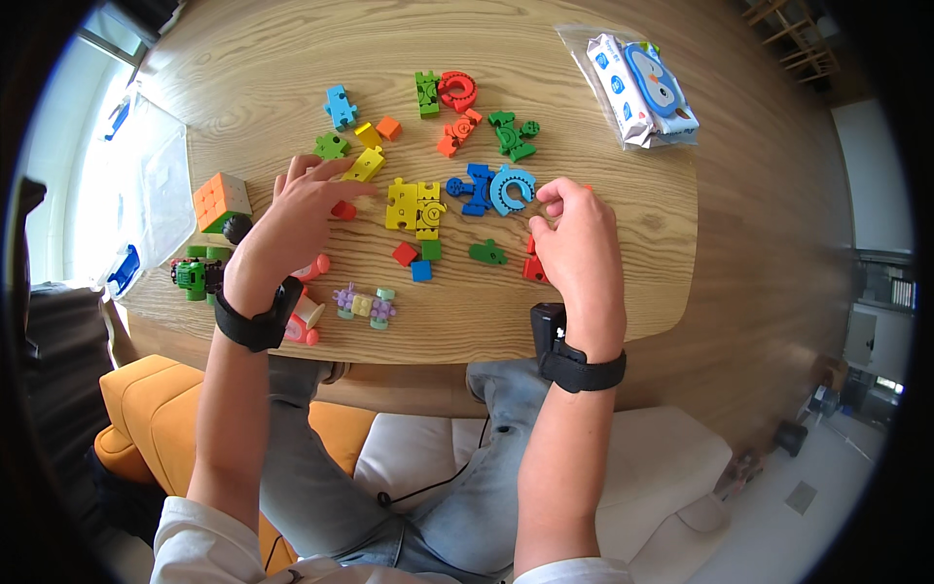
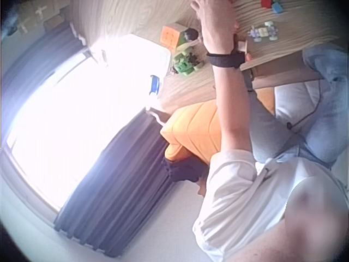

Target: The person assembles colorful plastic interlocking blocks on a wooden table. They pick up individual pieces, connect them into small structures, and occasionally rearrange components to fit them together.

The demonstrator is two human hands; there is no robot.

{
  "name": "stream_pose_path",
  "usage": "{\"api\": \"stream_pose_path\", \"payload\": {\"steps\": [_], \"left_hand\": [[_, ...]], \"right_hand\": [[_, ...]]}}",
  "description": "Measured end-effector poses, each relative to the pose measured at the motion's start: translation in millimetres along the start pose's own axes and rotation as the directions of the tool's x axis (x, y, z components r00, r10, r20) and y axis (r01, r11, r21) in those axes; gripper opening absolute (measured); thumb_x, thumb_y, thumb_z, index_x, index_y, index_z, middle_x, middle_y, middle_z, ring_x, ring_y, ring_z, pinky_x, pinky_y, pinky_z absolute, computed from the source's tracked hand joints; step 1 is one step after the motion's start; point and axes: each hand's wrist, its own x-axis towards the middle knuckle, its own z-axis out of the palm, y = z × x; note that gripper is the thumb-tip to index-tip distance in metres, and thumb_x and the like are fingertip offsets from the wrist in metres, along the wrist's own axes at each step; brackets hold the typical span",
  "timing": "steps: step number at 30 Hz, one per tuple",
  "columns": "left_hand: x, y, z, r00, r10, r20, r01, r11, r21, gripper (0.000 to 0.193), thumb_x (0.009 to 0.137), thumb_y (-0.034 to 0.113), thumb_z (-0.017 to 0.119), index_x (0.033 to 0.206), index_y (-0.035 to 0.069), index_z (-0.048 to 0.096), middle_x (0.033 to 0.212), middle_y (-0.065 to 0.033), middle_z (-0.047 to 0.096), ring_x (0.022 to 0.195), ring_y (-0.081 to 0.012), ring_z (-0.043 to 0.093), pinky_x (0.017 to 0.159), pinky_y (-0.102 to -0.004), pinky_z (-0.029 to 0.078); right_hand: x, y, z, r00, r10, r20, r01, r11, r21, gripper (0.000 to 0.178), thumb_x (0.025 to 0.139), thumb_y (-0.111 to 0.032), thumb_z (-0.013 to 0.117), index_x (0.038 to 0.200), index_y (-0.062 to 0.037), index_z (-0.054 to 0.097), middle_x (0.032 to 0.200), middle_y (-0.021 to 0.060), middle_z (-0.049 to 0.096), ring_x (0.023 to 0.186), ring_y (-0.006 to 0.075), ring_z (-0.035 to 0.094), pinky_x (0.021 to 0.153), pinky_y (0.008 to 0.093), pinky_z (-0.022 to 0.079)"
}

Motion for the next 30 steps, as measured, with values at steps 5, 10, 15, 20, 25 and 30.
{"api": "stream_pose_path", "payload": {"steps": [5,10,15,20,25,30], "left_hand": [[0.5,-0.1,-0.6,0.994,-0.092,0.061,0.092,0.996,0.011,0.068,0.077,-0.014,0.052,0.132,0.019,0.073,0.149,-0.0085,0.058,0.134,-0.0346,0.045,0.116,-0.0442,0.037],[5.9,1.5,-17.3,0.994,-0.103,-0.029,0.102,0.994,-0.024,0.083,0.066,-0.021,0.051,0.137,0.017,0.070,0.149,-0.0093,0.060,0.136,-0.0368,0.046,0.111,-0.0427,0.040],[11.6,15.4,-43.7,0.999,-0.035,-0.016,0.020,0.835,-0.550,0.081,0.068,-0.018,0.043,0.141,0.012,0.064,0.142,-0.0027,0.063,0.126,-0.0231,0.053,0.093,-0.0310,0.045],[11.1,30.3,-37.4,0.996,0.055,0.068,0.017,0.634,-0.773,0.077,0.073,-0.017,0.041,0.143,0.010,0.059,0.139,-0.0002,0.062,0.120,-0.0139,0.055,0.082,-0.0251,0.045],[9.5,38.5,-29.2,0.995,0.096,0.019,-0.035,0.531,-0.847,0.069,0.079,-0.016,0.044,0.143,0.008,0.056,0.135,-0.0021,0.064,0.114,-0.0156,0.061,0.076,-0.0269,0.048],[9.2,41.7,-25.6,0.999,0.045,0.019,-0.008,0.536,-0.844,0.060,0.082,-0.012,0.049,0.138,0.006,0.059,0.133,-0.0022,0.065,0.112,-0.0095,0.062,0.075,-0.0243,0.046]], "right_hand": [[2.0,2.3,1.9,1.000,-0.014,-0.026,0.015,0.999,0.042,0.020,0.091,-0.002,0.072,0.111,0.0015,0.071,0.094,0.0093,0.073,0.080,0.0169,0.067,0.076,0.0327,0.057],[3.2,-1.8,3.3,0.996,-0.064,-0.061,0.070,0.993,0.096,0.019,0.093,0.000,0.069,0.112,0.0008,0.070,0.097,0.0093,0.074,0.081,0.0164,0.068,0.074,0.0314,0.057],[-1.9,-27.9,14.7,0.931,-0.343,-0.124,0.363,0.902,0.234,0.030,0.090,-0.002,0.076,0.120,-0.0014,0.068,0.109,0.0079,0.075,0.089,0.0146,0.069,0.073,0.0295,0.057],[-7.8,-56.8,31.7,0.897,-0.407,-0.170,0.438,0.780,0.447,0.056,0.081,-0.013,0.089,0.130,-0.0037,0.062,0.112,0.0129,0.072,0.088,0.0209,0.071,0.072,0.0334,0.059],[-10.6,-63.0,37.7,0.910,-0.391,-0.139,0.407,0.780,0.475,0.064,0.080,-0.014,0.092,0.135,-0.0037,0.060,0.122,0.0115,0.070,0.097,0.0184,0.071,0.077,0.0304,0.062],[-8.9,-63.3,41.6,0.882,-0.435,-0.180,0.466,0.752,0.466,0.063,0.081,-0.001,0.086,0.138,-0.0025,0.060,0.128,0.0135,0.067,0.105,0.0219,0.072,0.084,0.0321,0.065]]}}
